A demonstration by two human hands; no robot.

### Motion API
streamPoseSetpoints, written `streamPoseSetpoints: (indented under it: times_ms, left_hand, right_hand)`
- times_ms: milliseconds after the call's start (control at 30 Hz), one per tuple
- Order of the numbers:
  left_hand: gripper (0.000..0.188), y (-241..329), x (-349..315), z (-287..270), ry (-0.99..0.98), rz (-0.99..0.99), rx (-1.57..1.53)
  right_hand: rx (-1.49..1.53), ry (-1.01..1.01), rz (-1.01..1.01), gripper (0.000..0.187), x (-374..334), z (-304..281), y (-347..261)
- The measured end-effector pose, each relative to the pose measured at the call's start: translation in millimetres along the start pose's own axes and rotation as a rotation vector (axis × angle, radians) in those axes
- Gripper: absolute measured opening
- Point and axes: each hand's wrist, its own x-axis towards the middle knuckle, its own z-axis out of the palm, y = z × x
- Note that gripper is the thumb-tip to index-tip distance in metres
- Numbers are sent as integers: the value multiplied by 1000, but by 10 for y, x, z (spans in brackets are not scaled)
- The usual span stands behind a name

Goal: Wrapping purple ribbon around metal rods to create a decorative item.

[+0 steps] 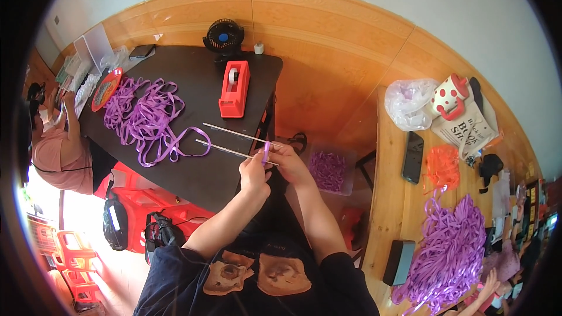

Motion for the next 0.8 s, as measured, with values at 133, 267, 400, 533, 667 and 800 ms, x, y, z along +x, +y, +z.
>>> streamPoseSetpoints:
  times_ms: [133, 267, 400, 533, 667, 800]
  left_hand:
    - [14, 23, -53, -43, -67, -16, -74]
    - [12, -50, -15, -99, -89, -3, -161]
    - [6, -78, 12, -153, -146, 35, -125]
    - [6, -75, -19, -170, -200, 49, -135]
    - [5, -89, -16, -181, -221, 58, -142]
    - [3, -82, -17, -189, -227, 55, -157]
  right_hand:
    - [154, -56, 79, 15, 66, -33, 9]
    - [296, -164, 96, 17, 118, -96, 97]
    - [260, -105, 117, 13, 145, 5, 20]
    - [319, -245, 114, 14, 212, -62, -3]
    - [338, -238, 113, 16, 208, -131, 63]
    - [198, 24, 106, 18, 161, 19, 31]
